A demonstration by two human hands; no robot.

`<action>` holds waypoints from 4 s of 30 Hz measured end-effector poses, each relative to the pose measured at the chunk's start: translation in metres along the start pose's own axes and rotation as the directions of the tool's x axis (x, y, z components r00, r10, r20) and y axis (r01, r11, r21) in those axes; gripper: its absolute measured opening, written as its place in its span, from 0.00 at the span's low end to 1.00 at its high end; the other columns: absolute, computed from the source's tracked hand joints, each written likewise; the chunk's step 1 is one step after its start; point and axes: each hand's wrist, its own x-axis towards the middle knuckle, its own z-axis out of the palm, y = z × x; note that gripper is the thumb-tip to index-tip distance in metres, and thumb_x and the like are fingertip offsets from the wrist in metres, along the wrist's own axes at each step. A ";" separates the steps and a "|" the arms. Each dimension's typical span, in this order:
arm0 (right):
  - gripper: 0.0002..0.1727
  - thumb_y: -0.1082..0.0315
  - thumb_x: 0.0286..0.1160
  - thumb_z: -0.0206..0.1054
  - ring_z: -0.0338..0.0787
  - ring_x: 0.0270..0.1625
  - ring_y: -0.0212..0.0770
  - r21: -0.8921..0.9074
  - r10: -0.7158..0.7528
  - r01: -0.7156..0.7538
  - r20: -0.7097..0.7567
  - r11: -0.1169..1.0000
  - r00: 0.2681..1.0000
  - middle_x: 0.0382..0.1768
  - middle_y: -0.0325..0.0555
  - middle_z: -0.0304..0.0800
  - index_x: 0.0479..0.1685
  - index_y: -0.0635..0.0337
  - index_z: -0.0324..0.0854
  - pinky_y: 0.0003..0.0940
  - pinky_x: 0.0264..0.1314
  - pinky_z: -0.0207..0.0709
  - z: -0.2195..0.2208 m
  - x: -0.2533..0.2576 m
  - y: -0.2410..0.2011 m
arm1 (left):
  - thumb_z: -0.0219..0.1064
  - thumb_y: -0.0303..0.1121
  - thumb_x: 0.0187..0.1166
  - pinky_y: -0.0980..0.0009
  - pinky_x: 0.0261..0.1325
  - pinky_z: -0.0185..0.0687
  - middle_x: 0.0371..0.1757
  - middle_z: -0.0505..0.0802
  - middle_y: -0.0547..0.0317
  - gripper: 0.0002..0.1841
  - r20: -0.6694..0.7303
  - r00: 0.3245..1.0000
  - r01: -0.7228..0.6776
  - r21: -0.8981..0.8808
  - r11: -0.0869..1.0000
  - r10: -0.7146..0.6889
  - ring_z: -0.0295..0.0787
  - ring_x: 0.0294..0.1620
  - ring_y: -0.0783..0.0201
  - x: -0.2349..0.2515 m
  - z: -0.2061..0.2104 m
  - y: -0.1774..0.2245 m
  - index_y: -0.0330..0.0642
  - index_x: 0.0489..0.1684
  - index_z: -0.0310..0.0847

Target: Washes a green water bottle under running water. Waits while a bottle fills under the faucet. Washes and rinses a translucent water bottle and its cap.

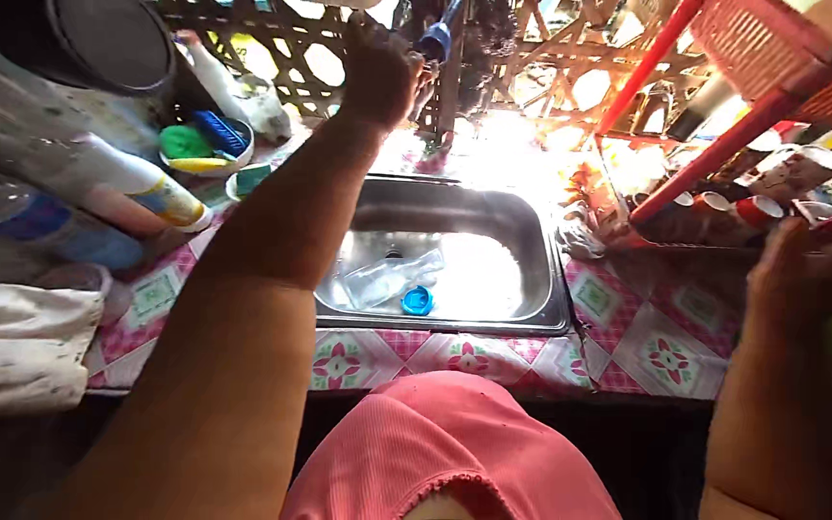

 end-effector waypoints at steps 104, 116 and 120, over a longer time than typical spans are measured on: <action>0.23 0.61 0.87 0.48 0.83 0.61 0.44 0.714 0.248 -0.596 0.542 0.368 0.803 0.57 0.59 0.82 0.63 0.75 0.73 0.42 0.68 0.75 0.258 -0.129 -0.336 | 0.56 0.48 0.90 0.60 0.56 0.88 0.58 0.89 0.46 0.24 0.876 0.482 0.666 -0.352 -0.657 0.019 0.89 0.53 0.55 -0.103 0.151 -0.011 0.39 0.73 0.73; 0.41 0.31 0.87 0.28 0.88 0.34 0.40 0.073 -0.079 -0.991 0.994 -0.109 0.081 0.39 0.47 0.88 0.63 0.56 0.73 0.36 0.35 0.82 0.260 -0.097 -0.355 | 0.64 0.37 0.86 0.56 0.58 0.81 0.57 0.91 0.50 0.15 0.655 0.747 0.652 -0.755 0.069 0.115 0.87 0.52 0.58 -0.123 0.121 -0.035 0.40 0.63 0.82; 0.23 0.50 0.88 0.45 0.90 0.44 0.43 0.145 -0.139 -0.976 0.976 -0.164 0.169 0.52 0.49 0.86 0.71 0.52 0.70 0.41 0.44 0.86 0.263 -0.078 -0.361 | 0.76 0.30 0.74 0.44 0.83 0.63 0.85 0.73 0.46 0.10 0.446 0.889 0.399 -0.866 0.301 0.103 0.66 0.84 0.47 -0.129 0.131 -0.042 0.45 0.51 0.93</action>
